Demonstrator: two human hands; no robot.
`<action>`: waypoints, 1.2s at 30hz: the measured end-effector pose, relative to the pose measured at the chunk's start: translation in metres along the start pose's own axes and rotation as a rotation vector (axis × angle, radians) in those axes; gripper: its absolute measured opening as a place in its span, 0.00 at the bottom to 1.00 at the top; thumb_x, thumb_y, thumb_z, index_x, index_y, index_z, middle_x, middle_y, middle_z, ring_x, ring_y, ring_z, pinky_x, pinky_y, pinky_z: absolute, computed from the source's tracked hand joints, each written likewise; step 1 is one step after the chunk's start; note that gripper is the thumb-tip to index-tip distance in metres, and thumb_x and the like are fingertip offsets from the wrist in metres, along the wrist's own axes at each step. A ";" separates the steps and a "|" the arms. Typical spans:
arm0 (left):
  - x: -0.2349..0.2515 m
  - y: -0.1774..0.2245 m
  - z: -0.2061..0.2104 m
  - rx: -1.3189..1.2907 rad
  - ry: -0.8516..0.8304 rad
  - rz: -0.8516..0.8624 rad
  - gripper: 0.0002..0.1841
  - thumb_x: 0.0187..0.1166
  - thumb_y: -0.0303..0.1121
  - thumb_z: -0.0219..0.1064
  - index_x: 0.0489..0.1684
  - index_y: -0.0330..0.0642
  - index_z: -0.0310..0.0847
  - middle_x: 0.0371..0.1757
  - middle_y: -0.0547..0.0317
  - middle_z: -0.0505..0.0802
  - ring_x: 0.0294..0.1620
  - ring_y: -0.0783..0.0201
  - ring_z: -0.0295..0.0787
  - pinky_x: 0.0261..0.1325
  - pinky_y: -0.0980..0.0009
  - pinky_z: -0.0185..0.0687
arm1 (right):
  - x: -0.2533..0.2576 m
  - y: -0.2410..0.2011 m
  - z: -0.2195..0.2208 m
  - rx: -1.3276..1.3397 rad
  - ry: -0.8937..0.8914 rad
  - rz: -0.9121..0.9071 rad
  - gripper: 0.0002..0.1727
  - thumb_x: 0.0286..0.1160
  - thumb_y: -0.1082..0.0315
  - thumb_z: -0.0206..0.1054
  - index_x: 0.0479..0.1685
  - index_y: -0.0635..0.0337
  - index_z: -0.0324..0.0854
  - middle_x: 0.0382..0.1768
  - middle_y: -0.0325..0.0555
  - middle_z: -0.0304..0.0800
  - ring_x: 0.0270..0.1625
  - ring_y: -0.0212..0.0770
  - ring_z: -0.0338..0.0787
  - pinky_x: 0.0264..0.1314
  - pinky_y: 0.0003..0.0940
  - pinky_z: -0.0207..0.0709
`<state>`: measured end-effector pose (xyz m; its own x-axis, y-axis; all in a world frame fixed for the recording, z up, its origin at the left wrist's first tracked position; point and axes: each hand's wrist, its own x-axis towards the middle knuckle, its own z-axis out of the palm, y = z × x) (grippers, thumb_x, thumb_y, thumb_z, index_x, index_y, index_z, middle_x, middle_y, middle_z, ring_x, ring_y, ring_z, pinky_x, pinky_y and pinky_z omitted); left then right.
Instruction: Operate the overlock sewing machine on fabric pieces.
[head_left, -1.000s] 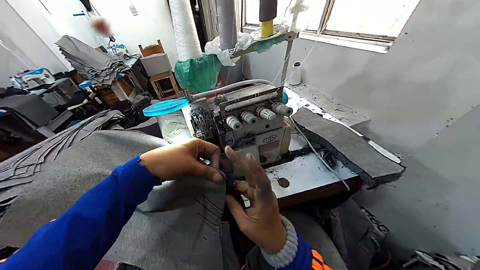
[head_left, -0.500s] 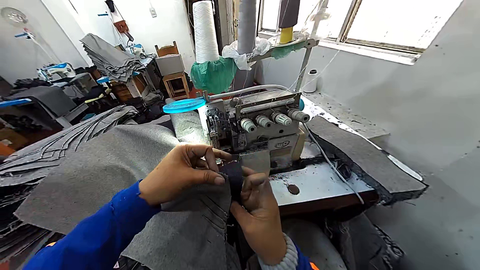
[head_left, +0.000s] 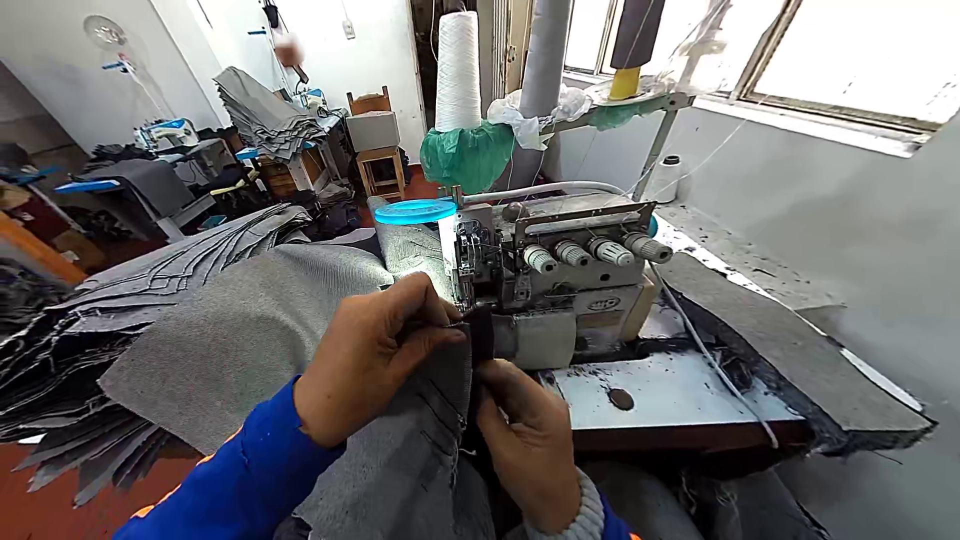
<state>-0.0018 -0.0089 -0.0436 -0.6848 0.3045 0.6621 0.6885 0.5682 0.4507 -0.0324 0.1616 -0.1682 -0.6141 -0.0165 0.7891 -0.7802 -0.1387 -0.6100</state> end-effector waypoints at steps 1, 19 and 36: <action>0.002 -0.001 -0.001 -0.024 -0.017 0.007 0.05 0.72 0.28 0.75 0.34 0.42 0.83 0.35 0.68 0.94 0.37 0.77 0.92 0.42 0.81 0.90 | 0.001 -0.001 -0.001 -0.018 -0.026 -0.011 0.11 0.77 0.76 0.59 0.43 0.68 0.89 0.41 0.46 0.95 0.46 0.28 0.93 0.54 0.25 0.88; 0.012 0.002 -0.039 -0.213 -0.175 -0.148 0.10 0.68 0.16 0.75 0.37 0.38 0.80 0.33 0.60 0.94 0.34 0.70 0.94 0.40 0.76 0.92 | 0.009 -0.010 0.015 -0.169 -0.457 0.083 0.13 0.78 0.63 0.62 0.42 0.62 0.88 0.37 0.46 0.94 0.43 0.34 0.94 0.48 0.32 0.88; -0.062 -0.043 0.087 0.746 0.102 -0.023 0.14 0.84 0.43 0.64 0.45 0.49 0.97 0.46 0.56 0.97 0.51 0.54 0.92 0.60 0.53 0.82 | -0.089 0.015 0.009 0.093 -0.356 0.478 0.20 0.83 0.62 0.64 0.24 0.66 0.86 0.20 0.40 0.87 0.27 0.22 0.86 0.32 0.22 0.80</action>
<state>-0.0093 0.0144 -0.1562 -0.6464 0.2343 0.7261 0.3044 0.9519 -0.0361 0.0114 0.1521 -0.2475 -0.8040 -0.4265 0.4144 -0.4039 -0.1198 -0.9069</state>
